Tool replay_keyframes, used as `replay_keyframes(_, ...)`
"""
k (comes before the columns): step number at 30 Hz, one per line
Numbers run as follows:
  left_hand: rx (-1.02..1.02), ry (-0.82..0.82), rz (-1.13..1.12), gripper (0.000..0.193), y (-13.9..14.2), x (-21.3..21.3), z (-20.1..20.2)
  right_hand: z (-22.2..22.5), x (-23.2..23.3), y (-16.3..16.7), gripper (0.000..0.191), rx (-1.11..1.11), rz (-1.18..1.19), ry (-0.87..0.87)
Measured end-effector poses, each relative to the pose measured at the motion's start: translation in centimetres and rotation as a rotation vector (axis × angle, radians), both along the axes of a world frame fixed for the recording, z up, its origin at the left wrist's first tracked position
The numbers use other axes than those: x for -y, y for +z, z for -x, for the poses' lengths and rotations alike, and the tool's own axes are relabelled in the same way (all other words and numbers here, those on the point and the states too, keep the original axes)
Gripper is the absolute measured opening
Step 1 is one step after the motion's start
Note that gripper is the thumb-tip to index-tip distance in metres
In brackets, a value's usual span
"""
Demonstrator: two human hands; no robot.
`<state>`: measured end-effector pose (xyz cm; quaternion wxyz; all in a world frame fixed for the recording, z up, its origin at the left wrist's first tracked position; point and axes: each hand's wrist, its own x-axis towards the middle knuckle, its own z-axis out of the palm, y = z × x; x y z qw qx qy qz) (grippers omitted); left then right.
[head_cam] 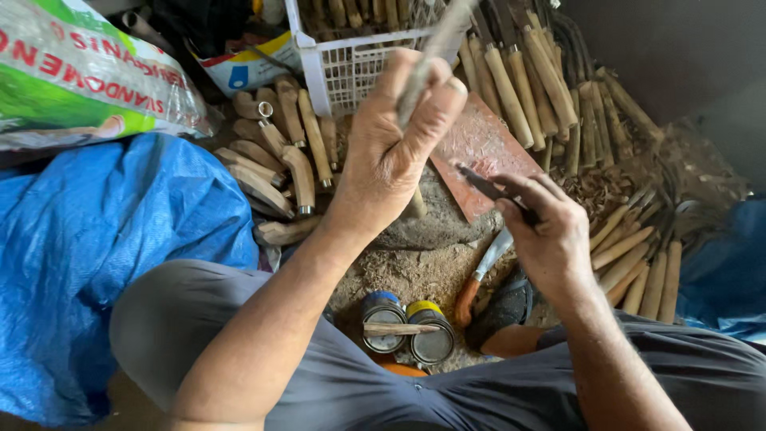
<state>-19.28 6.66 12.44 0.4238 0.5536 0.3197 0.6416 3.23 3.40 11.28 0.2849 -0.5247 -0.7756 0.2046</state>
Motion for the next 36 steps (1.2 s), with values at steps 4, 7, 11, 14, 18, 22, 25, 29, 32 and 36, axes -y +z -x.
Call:
replay_keyframes(4, -0.058, 0.329, -0.179, 0.039, -0.7, -0.7, -0.1, 1.0, 0.7, -0.1, 0.027, -0.007, 0.028, 0.039)
replay_keyframes(7, 0.025, 0.236, -0.224, 0.045, -1.4, -0.5, 0.1, 1.3, 1.0, 0.7, 0.027, 0.002, 0.000, 0.039)
replay_keyframes(11, 0.086, 0.108, -0.236, 0.043, -1.6, 0.3, 0.4, 1.7, 0.9, 1.9, 0.025, 0.099, -0.111, 0.097)
replay_keyframes(14, 0.037, 0.049, -0.200, 0.044, -1.2, 1.1, 0.6, 2.3, 0.9, 2.2, 0.023, 0.117, -0.046, 0.088)
replay_keyframes(18, -0.035, 0.054, -0.177, 0.046, -0.8, 1.8, 0.6, 2.8, 0.8, 2.1, 0.026, 0.165, -0.153, 0.137)
replay_keyframes(22, -0.049, 0.057, -0.192, 0.046, -1.1, 1.6, 0.5, 3.1, 0.6, 1.9, 0.025, 0.215, -0.173, 0.153)
replay_keyframes(25, -0.037, 0.051, -0.229, 0.042, -1.4, 1.4, 0.3, 3.4, 0.4, 1.8, 0.023, 0.223, -0.171, 0.161)
replay_keyframes(29, 0.004, 0.035, -0.259, 0.039, -1.5, 1.0, -0.3, 3.8, 0.5, 1.6, 0.026, 0.255, -0.182, 0.174)
replay_keyframes(32, -0.018, 0.058, -0.242, 0.039, -1.6, 1.1, -0.4, 3.9, 0.8, 1.3, 0.022, 0.265, -0.180, 0.160)
replay_keyframes(36, -0.094, 0.137, -0.217, 0.046, -1.7, 1.1, -0.5, 4.1, 1.4, 1.0, 0.028, 0.280, -0.227, 0.152)
